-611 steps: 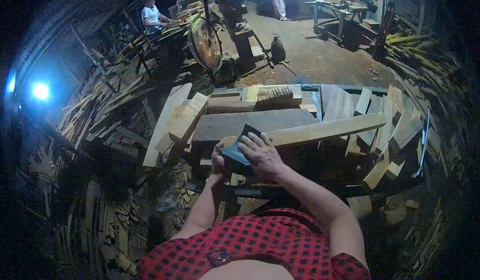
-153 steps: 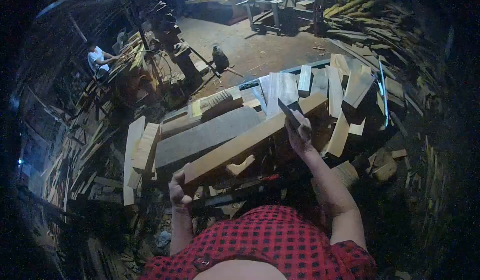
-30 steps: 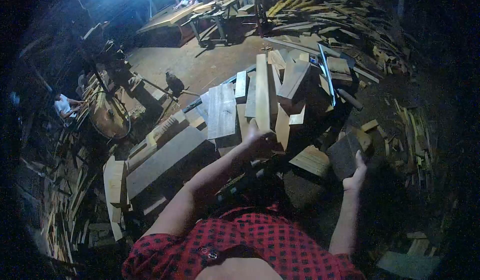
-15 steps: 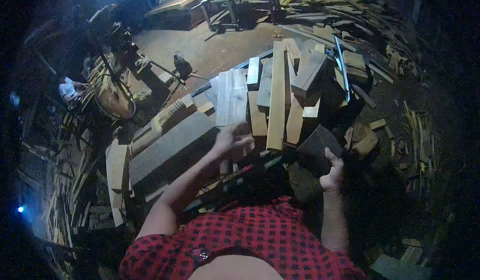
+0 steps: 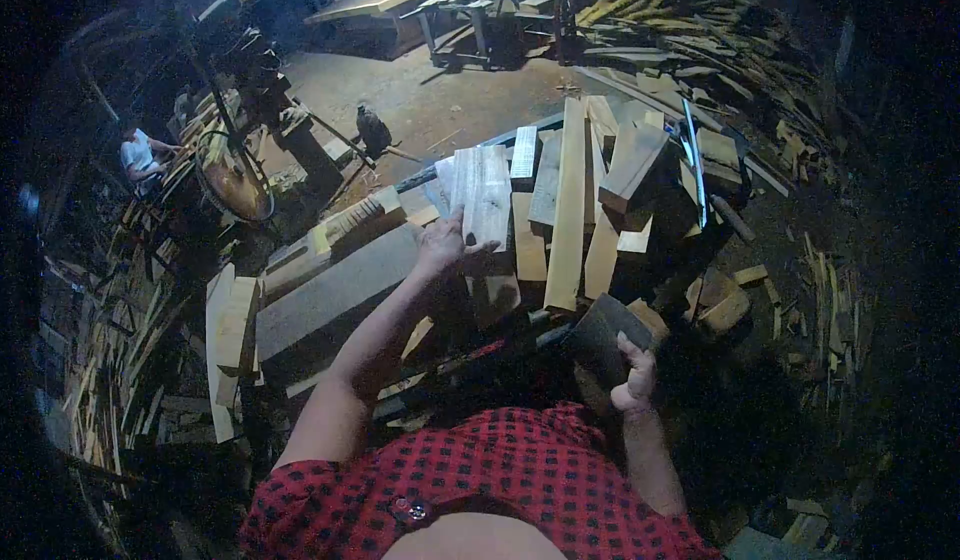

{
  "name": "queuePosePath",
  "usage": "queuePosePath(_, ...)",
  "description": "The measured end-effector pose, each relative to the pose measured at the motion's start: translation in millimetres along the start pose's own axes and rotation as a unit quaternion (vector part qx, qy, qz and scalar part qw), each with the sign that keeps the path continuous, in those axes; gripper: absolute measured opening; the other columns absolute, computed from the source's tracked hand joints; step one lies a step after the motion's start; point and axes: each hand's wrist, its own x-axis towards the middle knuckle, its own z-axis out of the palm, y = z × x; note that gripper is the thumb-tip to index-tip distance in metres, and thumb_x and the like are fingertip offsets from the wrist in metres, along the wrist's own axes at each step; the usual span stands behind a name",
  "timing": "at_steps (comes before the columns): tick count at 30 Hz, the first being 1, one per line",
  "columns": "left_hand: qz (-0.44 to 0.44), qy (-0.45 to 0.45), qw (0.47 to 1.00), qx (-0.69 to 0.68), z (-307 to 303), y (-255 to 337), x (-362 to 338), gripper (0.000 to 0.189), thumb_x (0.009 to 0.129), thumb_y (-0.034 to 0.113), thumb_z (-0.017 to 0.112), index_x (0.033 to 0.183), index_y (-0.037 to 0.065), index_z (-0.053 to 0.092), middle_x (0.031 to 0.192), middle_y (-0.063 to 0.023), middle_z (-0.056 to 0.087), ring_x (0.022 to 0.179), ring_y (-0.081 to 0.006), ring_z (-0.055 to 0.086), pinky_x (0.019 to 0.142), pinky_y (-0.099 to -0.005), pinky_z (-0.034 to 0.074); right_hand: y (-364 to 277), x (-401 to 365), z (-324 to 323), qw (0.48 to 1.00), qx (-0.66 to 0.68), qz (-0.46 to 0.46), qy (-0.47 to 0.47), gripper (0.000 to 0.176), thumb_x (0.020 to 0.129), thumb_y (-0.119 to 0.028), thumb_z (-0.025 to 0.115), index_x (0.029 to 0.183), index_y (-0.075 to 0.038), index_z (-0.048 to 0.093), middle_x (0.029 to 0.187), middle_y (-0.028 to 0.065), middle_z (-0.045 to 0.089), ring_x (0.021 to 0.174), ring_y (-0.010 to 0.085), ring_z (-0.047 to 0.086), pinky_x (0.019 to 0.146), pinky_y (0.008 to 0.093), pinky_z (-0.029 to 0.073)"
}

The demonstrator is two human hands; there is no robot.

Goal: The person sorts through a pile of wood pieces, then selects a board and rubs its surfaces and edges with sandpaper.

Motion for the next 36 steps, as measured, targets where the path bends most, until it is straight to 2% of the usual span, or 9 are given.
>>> queuePosePath(5, 0.003, -0.046, 0.999, 0.013, -5, -8, -3, 0.095, 0.061, 0.073, 0.057, 0.124, 0.004, 0.043, 0.099, -0.0203, 0.061, 0.098, -0.035, 0.055, 0.089, -0.0545, 0.028, -12, -18, 25, 0.999, 0.016, 0.026, -0.027, 0.031, 0.082, -0.015, 0.057, 0.11, -0.003, 0.056, 0.106, 0.0118, 0.061, 0.097, 0.0282, 0.06, 0.089, 0.043, 0.046)
queuePosePath(7, 0.065, -0.066, 0.996, 0.009, -12, -12, -8, 0.088, 0.062, 0.069, 0.059, 0.121, 0.005, 0.044, 0.1, -0.0214, 0.061, 0.099, -0.0358, 0.054, 0.091, -0.0547, 0.026, -13, -23, 35, 0.996, 0.051, 0.07, -0.003, 0.026, 0.079, -0.012, 0.061, 0.102, 0.0, 0.059, 0.1, 0.0103, 0.063, 0.093, 0.0222, 0.06, 0.085, 0.0363, 0.047)
queuePosePath(23, 0.125, -0.025, 0.992, -0.02, -3, -32, -4, 0.052, 0.07, 0.052, 0.064, 0.104, 0.014, 0.054, 0.09, -0.0115, 0.063, 0.091, -0.033, 0.059, 0.088, -0.0617, 0.026, 14, -33, 87, 0.993, -0.033, 0.11, -0.032, 0.022, 0.079, -0.013, 0.062, 0.098, -0.002, 0.062, 0.094, 0.0053, 0.064, 0.085, 0.0198, 0.061, 0.078, 0.0341, 0.048)
queuePosePath(25, 0.117, -0.031, 0.991, -0.053, -1, -33, -4, 0.054, 0.069, 0.054, 0.063, 0.103, 0.014, 0.054, 0.086, -0.0114, 0.064, 0.089, -0.0317, 0.059, 0.088, -0.0583, 0.026, 24, -31, 75, 0.972, -0.195, 0.02, -0.131, 0.02, 0.08, -0.014, 0.062, 0.096, -0.003, 0.063, 0.094, 0.0059, 0.064, 0.084, 0.0189, 0.062, 0.077, 0.0349, 0.049)
queuePosePath(29, 0.117, -0.011, 0.992, -0.043, 26, -45, 6, 0.057, 0.067, 0.057, 0.064, 0.101, 0.012, 0.055, 0.085, -0.0115, 0.064, 0.088, -0.0306, 0.06, 0.087, -0.0539, 0.028, 49, -30, 54, 0.967, -0.212, 0.056, -0.127, 0.021, 0.082, -0.015, 0.06, 0.098, -0.001, 0.063, 0.094, 0.0064, 0.065, 0.085, 0.0181, 0.062, 0.077, 0.0326, 0.049)
queuePosePath(31, 0.123, 0.026, 0.896, -0.426, 84, -75, 34, 0.061, 0.063, 0.059, 0.065, 0.1, 0.011, 0.058, 0.087, -0.0109, 0.064, 0.089, -0.0305, 0.06, 0.089, -0.0516, 0.026, 29, -53, 87, 0.973, -0.089, 0.191, -0.095, 0.021, 0.083, -0.017, 0.059, 0.1, -0.005, 0.061, 0.095, 0.0066, 0.063, 0.088, 0.0202, 0.061, 0.079, 0.0351, 0.049)
queuePosePath(33, 0.138, 0.052, 0.943, -0.297, 26, -53, 9, 0.061, 0.062, 0.057, 0.069, 0.1, 0.01, 0.061, 0.09, -0.0083, 0.065, 0.087, -0.0258, 0.061, 0.083, -0.0456, 0.034, 25, -54, 82, 0.966, -0.198, 0.109, -0.128, 0.02, 0.084, -0.017, 0.059, 0.099, -0.004, 0.061, 0.092, 0.0063, 0.063, 0.087, 0.0199, 0.061, 0.077, 0.0341, 0.049)
queuePosePath(34, 0.101, 0.019, 0.94, -0.326, 19, -51, 9, 0.061, 0.062, 0.053, 0.071, 0.103, 0.009, 0.061, 0.094, -0.0086, 0.065, 0.09, -0.0229, 0.061, 0.082, -0.0418, 0.038, 25, -54, 78, 0.936, -0.309, 0.034, -0.165, 0.02, 0.084, -0.018, 0.059, 0.098, -0.004, 0.062, 0.09, 0.006, 0.064, 0.085, 0.0196, 0.061, 0.076, 0.033, 0.049)
queuePosePath(36, 0.015, 0.005, 0.895, -0.446, 27, -49, 10, 0.063, 0.065, 0.04, 0.076, 0.113, 0.003, 0.058, 0.104, -0.0124, 0.064, 0.097, -0.0186, 0.06, 0.081, -0.0299, 0.047, 34, -54, 69, 0.956, -0.24, 0.061, -0.155, 0.02, 0.084, -0.017, 0.058, 0.096, -0.002, 0.062, 0.091, 0.0051, 0.064, 0.085, 0.0166, 0.061, 0.078, 0.0304, 0.047)
